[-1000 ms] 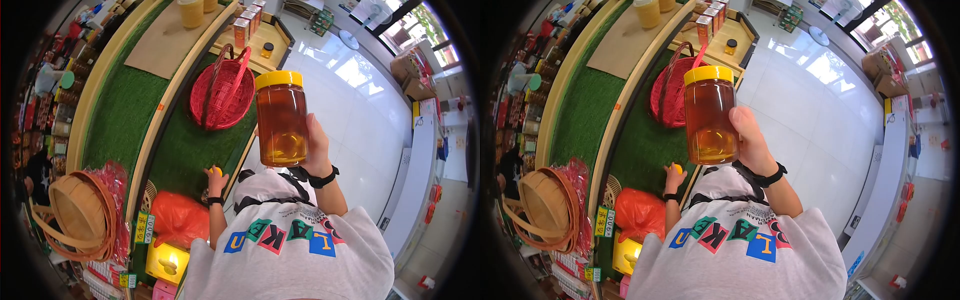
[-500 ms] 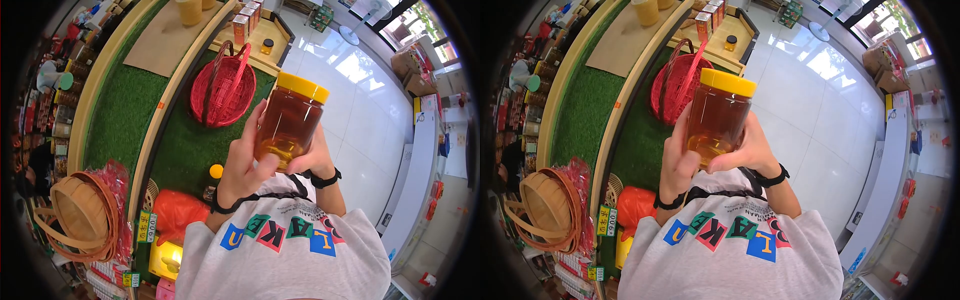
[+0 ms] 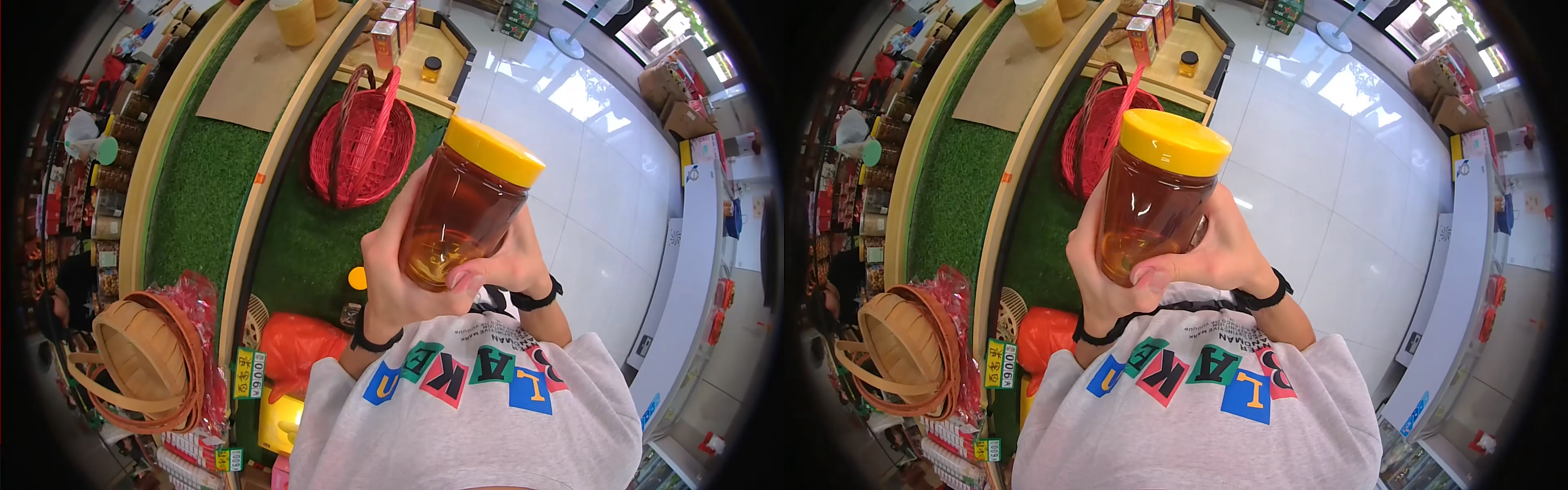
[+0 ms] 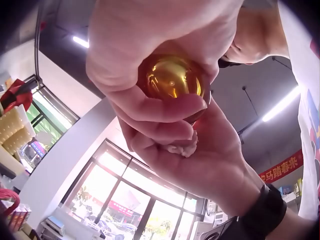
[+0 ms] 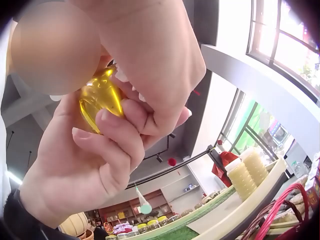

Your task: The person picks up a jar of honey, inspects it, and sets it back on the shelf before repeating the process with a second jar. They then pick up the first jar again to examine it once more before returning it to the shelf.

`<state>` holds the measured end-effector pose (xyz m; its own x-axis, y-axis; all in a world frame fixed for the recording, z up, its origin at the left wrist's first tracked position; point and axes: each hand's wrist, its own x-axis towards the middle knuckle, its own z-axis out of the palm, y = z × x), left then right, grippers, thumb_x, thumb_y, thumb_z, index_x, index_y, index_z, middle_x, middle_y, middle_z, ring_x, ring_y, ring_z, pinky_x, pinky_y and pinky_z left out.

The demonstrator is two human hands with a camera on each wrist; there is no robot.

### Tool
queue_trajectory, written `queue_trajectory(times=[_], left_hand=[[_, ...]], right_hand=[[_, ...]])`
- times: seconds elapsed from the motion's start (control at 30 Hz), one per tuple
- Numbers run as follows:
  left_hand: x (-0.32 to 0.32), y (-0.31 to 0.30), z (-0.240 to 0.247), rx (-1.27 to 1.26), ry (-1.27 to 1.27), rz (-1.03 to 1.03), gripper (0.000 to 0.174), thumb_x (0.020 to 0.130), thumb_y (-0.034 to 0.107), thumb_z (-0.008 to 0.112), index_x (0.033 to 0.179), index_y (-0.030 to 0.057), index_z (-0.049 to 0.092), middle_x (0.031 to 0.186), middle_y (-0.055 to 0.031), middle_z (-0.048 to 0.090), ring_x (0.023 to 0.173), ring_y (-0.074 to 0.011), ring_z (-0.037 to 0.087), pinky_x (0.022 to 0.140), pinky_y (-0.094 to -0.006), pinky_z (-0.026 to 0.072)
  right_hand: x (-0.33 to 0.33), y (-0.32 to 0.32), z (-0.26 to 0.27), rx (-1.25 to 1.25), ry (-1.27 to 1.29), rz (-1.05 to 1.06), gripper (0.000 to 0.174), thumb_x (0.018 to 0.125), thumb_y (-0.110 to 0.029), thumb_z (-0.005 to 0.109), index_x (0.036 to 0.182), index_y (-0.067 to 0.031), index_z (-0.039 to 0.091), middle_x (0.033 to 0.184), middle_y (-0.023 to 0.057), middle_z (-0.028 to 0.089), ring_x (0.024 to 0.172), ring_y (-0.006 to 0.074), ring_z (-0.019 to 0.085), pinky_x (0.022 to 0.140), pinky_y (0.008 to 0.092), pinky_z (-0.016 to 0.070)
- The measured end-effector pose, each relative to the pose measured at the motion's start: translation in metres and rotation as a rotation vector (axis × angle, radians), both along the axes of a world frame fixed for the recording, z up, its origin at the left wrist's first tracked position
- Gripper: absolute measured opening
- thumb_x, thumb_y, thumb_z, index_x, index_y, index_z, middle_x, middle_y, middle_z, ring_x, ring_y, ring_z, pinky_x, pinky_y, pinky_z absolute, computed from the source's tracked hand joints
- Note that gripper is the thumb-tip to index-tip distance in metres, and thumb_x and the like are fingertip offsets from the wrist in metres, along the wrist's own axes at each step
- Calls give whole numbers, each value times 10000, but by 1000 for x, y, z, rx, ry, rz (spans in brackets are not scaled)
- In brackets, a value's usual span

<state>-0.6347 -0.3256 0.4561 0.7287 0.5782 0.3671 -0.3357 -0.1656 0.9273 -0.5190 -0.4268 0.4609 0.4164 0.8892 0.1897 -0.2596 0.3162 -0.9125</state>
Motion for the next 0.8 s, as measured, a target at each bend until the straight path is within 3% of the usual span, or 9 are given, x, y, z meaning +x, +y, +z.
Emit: queue_trajectory(times=[0.1,0.23,0.4,0.6,0.8], left_hand=[[-3,0,3,42,44,15,990,612,333,848,1388,-91,403,1193,-175,635,1074,-200,638,914,-321,509],[-1,-1,5,-88,44,-40,1039,614,381,865,1404,-86,377,1187,-174,638,1065,-206,645,907,-327,518],[0,-5,-4,-155,49,-62,1083,616,409,876,1424,-77,342,1194,-165,639,1071,-214,649,907,-333,525],[-4,-9,-3,-13,146,-23,1165,605,514,869,1429,-104,324,1223,-171,614,1088,-204,623,908,-326,510],[-11,-11,-4,53,194,39,1127,601,481,879,1417,-96,360,1217,-178,623,1088,-211,630,900,-321,517]], right_hand=[[-6,1,3,16,71,-46,825,621,-127,921,1303,9,476,1184,73,599,1050,160,591,902,311,495],[1,-2,-8,-47,-16,-34,822,617,-137,919,1298,11,482,1166,67,604,1042,157,593,900,308,493],[1,-3,-7,-73,96,-8,823,620,-123,909,1307,10,474,1175,66,597,1055,151,586,913,310,488],[0,-10,-22,-17,197,40,948,622,-148,915,1387,3,374,1285,84,532,1152,163,536,980,322,458],[-2,-13,-24,-114,296,112,984,644,-148,904,1424,-2,323,1337,100,496,1200,180,517,1023,334,431]])
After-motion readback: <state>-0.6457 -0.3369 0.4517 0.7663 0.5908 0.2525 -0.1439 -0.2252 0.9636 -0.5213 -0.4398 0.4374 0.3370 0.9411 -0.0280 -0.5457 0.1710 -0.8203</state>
